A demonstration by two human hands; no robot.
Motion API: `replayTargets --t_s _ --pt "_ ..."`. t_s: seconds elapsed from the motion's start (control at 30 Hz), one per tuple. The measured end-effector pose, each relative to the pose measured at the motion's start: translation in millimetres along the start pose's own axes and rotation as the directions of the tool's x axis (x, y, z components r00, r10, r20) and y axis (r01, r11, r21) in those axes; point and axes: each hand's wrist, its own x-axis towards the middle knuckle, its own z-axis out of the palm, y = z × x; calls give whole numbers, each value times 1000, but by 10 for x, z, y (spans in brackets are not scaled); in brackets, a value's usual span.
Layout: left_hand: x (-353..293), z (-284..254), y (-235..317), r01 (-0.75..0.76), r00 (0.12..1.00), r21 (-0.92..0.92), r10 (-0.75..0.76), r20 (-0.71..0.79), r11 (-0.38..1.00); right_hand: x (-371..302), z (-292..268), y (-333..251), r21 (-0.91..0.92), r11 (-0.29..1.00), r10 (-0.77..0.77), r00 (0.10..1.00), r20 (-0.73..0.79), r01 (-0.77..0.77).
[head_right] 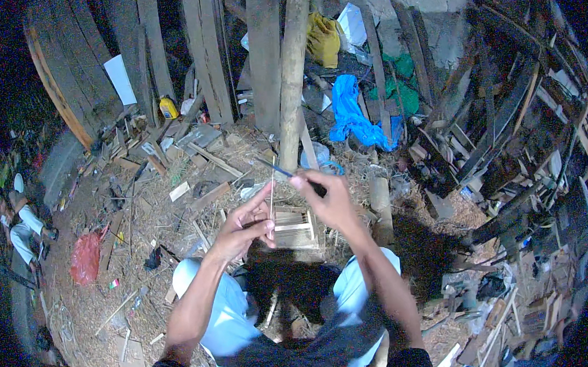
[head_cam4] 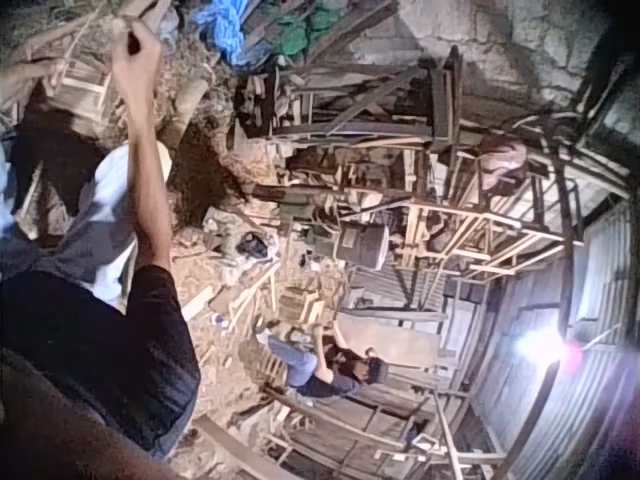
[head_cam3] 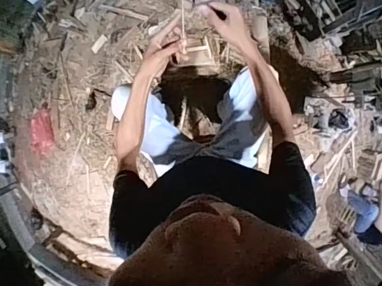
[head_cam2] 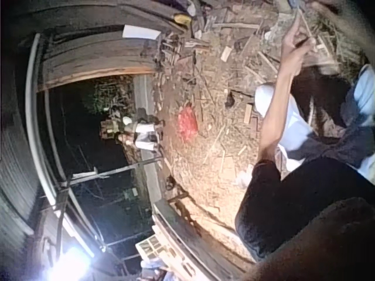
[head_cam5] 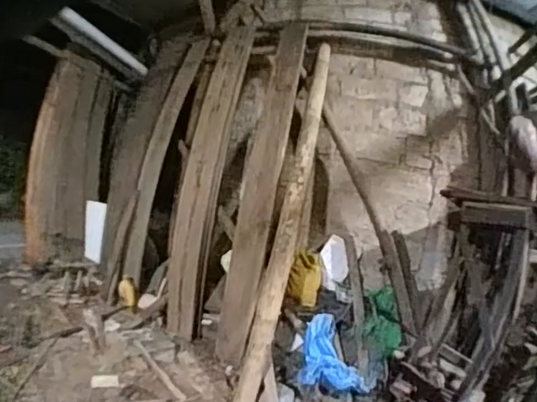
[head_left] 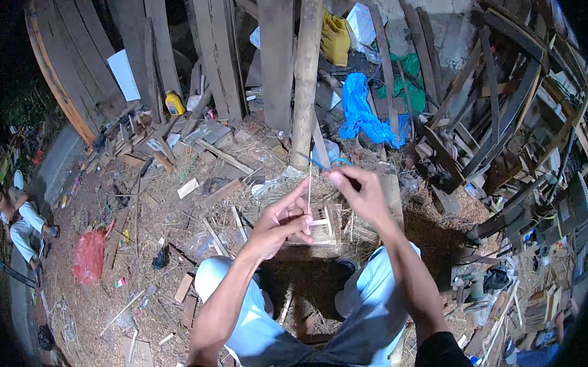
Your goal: The person is assembling a small wooden frame by inserting thin wooden rods into a rectangular wooden base. They use a knife to trim the ends of the rods before pressing them into pre-drilled holes by hand, handling the pieces one at a time.
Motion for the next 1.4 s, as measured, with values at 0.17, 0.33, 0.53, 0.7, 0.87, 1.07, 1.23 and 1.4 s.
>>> replayTargets --t_s 0.17,0.33,0.53,0.7,0.87,1.07,1.23,1.4 --pt "-13 -26 43 -8 1000 -53 8 10 999 -82 -9 -203 -185 923 -290 925 248 339" --pt "-68 24 89 15 996 -51 -11 87 999 112 -81 -116 -234 935 -255 964 73 265" --pt "-74 -16 122 57 992 -119 -43 120 991 10 -80 -145 -158 918 -328 921 212 364" --pt "-55 -40 94 43 990 -97 -29 141 994 20 -107 -179 -135 912 -344 903 259 387" --pt "-40 -41 144 38 997 -67 -33 76 997 67 -134 -158 -221 914 -292 929 226 341" --pt "-65 0 114 59 998 25 -60 34 998 -28 -71 -114 -198 875 -400 891 215 441" --pt "-53 -47 80 59 994 -49 -55 91 997 18 -89 -119 -180 873 -411 882 231 454" --pt "-49 -20 108 51 998 -70 -48 46 996 57 -62 -80 -130 907 -379 910 167 401"
